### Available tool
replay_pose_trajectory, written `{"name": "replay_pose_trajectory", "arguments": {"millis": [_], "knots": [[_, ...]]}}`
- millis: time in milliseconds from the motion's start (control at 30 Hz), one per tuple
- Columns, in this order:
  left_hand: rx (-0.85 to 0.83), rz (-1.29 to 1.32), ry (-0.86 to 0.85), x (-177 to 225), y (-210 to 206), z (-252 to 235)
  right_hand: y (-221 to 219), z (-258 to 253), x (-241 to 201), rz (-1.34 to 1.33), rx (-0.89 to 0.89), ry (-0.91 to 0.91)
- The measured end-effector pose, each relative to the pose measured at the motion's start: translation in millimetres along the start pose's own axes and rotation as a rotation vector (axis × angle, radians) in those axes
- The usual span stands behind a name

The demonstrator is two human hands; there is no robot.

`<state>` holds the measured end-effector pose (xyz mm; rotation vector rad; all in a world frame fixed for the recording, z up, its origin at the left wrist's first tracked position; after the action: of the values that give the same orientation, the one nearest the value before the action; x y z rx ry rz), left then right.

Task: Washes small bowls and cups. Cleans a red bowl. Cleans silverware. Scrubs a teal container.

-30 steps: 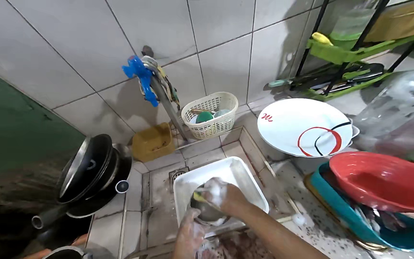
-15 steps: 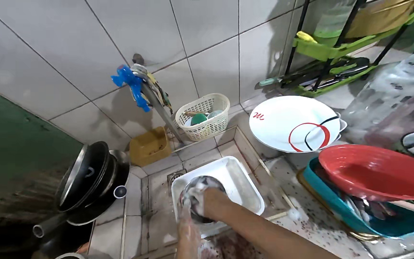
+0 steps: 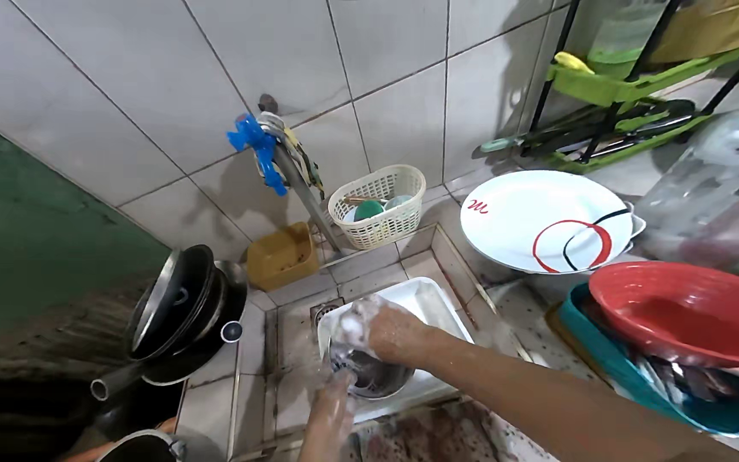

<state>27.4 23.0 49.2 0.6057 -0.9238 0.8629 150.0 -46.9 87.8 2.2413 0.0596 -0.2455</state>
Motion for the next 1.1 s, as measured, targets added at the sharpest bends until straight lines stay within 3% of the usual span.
{"name": "replay_pose_trajectory", "arguments": {"millis": [67, 133, 233, 300, 400, 500, 600, 667, 800, 933, 1100], "knots": [[-0.078, 0.019, 0.006, -7, -3, -3, -6, 2, -3, -0.03, -0.013, -0.014], [-0.058, 0.048, -0.01, -13, -7, -6, -13, 7, -1, 0.034, -0.066, -0.209], [0.018, 0.073, 0.001, -19, -14, -10, -26, 15, -2, -0.013, -0.32, -0.58], [0.099, 0.007, -0.044, -18, -11, -17, -30, 26, -14, -0.227, -0.503, -0.678], [0.203, -0.083, -0.11, -21, 4, -29, -22, 39, -31, -0.33, -0.605, -0.485], [0.152, -0.112, -0.077, -22, 3, -24, -3, 33, -26, -0.264, -0.662, -0.326], [0.031, -0.09, -0.073, -4, -6, -12, -7, 25, -11, -0.093, -0.339, -0.099], [-0.001, -0.133, -0.091, 2, -8, -7, -8, 20, -2, 0.045, -0.101, -0.039], [0.055, -0.262, -0.147, 4, -14, -5, 0, 16, -2, 0.081, -0.01, -0.304], [0.132, -0.563, -0.267, 2, -17, -6, 11, 27, -11, -0.202, -0.36, -0.711], [0.128, -0.87, -0.521, 5, -16, -13, 5, 51, -26, -0.258, -0.522, -0.587]]}}
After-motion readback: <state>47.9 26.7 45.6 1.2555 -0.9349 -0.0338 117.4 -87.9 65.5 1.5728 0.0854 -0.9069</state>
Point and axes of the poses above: each hand's wrist, its own z-axis away from the middle knuckle, its own y-axis out of the back of the hand, x = y × z, the point moved 5 cm from there along -z, towards the middle knuckle, and after that the axes turned 11 degrees about x, right-handed, at the moved point
